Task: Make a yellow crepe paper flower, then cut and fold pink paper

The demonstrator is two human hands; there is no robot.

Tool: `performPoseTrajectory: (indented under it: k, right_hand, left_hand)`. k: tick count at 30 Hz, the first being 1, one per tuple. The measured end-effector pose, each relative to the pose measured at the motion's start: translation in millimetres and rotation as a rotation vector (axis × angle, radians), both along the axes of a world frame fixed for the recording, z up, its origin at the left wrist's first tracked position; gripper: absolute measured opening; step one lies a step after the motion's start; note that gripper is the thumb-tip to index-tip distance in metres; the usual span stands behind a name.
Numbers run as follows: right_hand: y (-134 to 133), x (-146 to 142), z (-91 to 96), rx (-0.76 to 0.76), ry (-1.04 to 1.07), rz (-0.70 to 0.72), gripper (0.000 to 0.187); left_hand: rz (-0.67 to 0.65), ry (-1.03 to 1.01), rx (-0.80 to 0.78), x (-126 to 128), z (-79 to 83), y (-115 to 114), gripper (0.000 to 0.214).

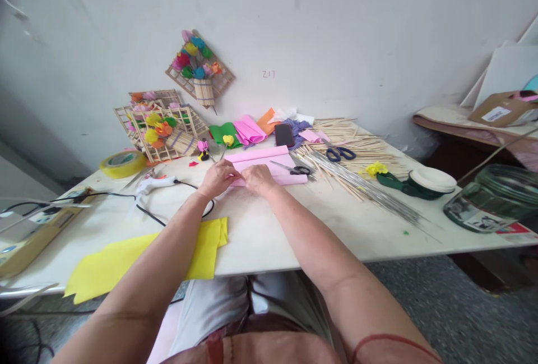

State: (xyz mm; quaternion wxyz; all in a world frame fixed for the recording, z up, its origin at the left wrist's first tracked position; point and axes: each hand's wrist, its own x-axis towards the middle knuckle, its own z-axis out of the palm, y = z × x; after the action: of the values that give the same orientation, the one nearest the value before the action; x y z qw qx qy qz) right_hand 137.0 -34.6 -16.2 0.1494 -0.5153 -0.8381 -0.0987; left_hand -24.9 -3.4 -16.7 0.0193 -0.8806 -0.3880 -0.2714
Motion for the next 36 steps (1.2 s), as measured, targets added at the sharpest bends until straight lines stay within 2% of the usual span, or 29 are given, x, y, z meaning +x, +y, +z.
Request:
performPoseTrajectory:
  k: [5, 12, 22, 29, 31, 33, 36]
  right_hand:
    - [2, 3, 0.3, 0.0, 0.001, -0.01, 0.028]
    - [3, 2, 1.5, -0.016, -0.015, -0.005, 0.029]
    - [3, 0, 2.0, -0.029, -0.031, 0.013, 0.027]
    - [3, -1, 3.1, -0.056, -0.03, -0.016, 0.024]
    - [3, -2, 2.9, -0.058, -0.032, -0.015, 0.025]
    - [3, -3, 2.5, -0.048, -0.029, -0.004, 0.026]
    - [2, -4, 2.2, -0.03, -0.034, 0.012, 0.026]
  left_hand:
    - [0.001, 0.017, 0.024, -3, 1.5, 3, 0.018]
    - [0.018, -0.073, 0.003, -13, 2.4, 3, 0.018]
    - [0.066, -0.166, 0.004, -23, -4.8, 8, 0.017]
    - [0.103, -0.066, 0.047, -22, -0.6, 3, 0.019]
    - [0.104, -0.049, 0.083, -19, -0.3, 2, 0.025]
    - [0.067, -0.017, 0.105, -16, -0.2, 0, 0.032]
    - [-0.009, 0.044, 0.102, -10, 0.3, 0, 0.02]
